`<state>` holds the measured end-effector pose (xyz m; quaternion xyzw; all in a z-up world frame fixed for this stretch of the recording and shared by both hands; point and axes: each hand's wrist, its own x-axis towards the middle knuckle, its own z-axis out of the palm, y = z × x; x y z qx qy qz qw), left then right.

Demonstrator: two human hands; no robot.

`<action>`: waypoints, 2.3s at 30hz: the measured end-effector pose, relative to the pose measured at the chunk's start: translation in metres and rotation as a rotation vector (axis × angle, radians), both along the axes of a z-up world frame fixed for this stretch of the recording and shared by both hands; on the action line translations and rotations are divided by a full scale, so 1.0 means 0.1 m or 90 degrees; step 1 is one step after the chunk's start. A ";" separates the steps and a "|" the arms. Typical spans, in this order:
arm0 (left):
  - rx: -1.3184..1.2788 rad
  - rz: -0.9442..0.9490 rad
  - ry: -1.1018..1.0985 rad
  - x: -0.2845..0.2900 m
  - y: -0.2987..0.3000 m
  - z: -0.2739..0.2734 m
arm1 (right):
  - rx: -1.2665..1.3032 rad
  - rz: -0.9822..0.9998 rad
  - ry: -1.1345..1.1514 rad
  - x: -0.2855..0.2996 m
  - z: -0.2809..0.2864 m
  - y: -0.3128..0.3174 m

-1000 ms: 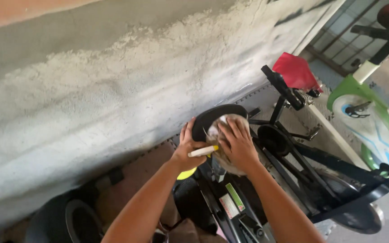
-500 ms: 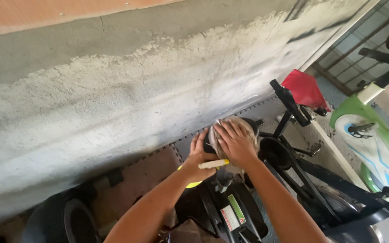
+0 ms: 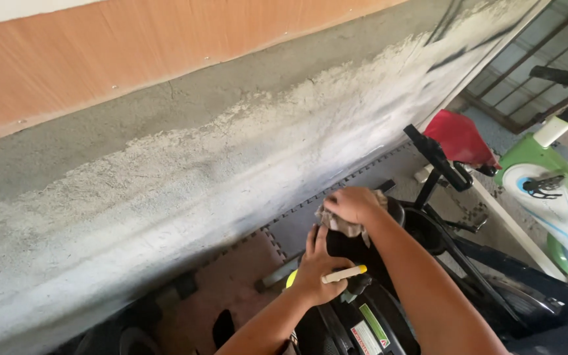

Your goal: Wiping down several gym machines including an elliptical and a stationary bike using cleaning spray and a cloth.

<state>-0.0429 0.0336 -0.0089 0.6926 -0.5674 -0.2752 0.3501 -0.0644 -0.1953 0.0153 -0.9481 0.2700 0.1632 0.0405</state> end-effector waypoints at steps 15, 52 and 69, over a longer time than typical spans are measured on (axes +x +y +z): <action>0.027 0.010 -0.043 -0.02 0.04 0.08 | -0.131 -0.430 -0.232 -0.60 -0.29 -0.05; -0.475 0.069 0.190 0.42 0.73 -1.25 | -0.095 0.280 -0.203 -0.61 0.09 1.30; -0.440 -0.029 0.304 0.72 0.90 -0.71 | 0.000 -0.228 0.069 -0.33 -0.18 -0.07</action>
